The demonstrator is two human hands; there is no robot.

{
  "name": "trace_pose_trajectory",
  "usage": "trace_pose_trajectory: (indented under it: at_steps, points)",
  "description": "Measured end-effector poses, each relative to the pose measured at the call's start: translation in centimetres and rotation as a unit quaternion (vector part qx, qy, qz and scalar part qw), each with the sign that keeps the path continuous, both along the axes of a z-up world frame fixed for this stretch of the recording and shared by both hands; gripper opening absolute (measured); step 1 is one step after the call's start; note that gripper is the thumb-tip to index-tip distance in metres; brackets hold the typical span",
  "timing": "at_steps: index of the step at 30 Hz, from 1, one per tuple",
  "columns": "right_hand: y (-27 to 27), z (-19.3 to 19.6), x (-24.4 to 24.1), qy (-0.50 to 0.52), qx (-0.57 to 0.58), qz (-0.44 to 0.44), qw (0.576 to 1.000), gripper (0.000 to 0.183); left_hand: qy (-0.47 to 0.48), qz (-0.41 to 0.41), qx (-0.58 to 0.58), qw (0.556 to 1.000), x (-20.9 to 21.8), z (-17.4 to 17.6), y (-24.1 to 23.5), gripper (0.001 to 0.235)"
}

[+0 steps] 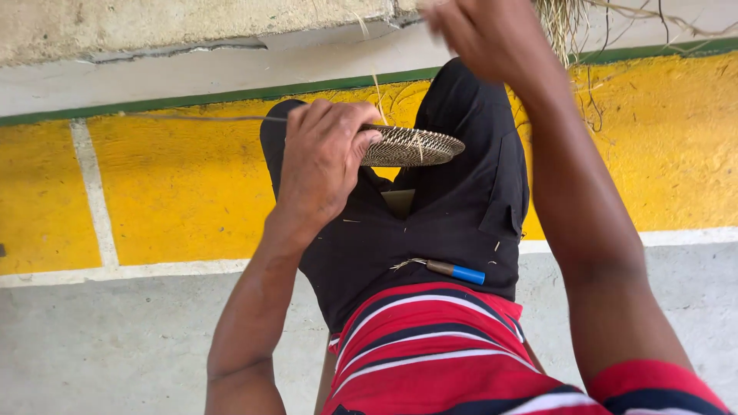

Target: The recorder is weaving a circular straw or bamboo object by hand.

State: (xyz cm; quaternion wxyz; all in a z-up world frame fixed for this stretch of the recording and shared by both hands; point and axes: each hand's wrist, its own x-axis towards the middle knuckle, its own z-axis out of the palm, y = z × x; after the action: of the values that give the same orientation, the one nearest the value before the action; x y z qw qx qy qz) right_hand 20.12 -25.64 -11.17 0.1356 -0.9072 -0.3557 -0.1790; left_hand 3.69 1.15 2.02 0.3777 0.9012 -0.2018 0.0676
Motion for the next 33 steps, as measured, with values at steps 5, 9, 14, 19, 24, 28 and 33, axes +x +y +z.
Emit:
trace_pose_trajectory:
  at_steps: [5,9,14,19,24,28,33]
  points:
    - [-4.0,10.0,-20.0,0.537,0.057,0.139,0.830,0.020,-0.085,-0.006,0.090,0.992,2.0,-0.3,0.1,0.014]
    - [-0.7,7.3,-27.8,0.514,-0.036,0.067,0.854,0.033,-0.114,0.005,0.077,0.990,2.7,-0.3,-1.8,0.015]
    - [-0.6,6.2,-29.3,0.508,-0.074,0.067,0.855,0.028,-0.158,0.072,0.101,0.980,2.4,-0.2,-3.2,0.014]
    - [-0.8,9.1,-28.4,0.565,-0.003,-0.019,0.825,0.031,-0.124,0.044,0.069,0.989,0.4,0.1,-2.3,0.012]
    - [0.2,12.0,-27.1,0.406,0.290,-0.151,0.854,0.036,-0.128,0.032,0.065,0.989,-2.2,0.6,-3.1,0.035]
    - [2.7,12.7,-25.4,0.352,0.358,-0.101,0.859,0.036,-0.113,0.051,0.083,0.989,-3.6,0.4,-3.5,0.036]
    - [4.2,12.2,-24.9,0.425,0.392,-0.128,0.806,0.037,-0.104,0.065,0.087,0.989,-4.6,-0.2,-3.8,0.036]
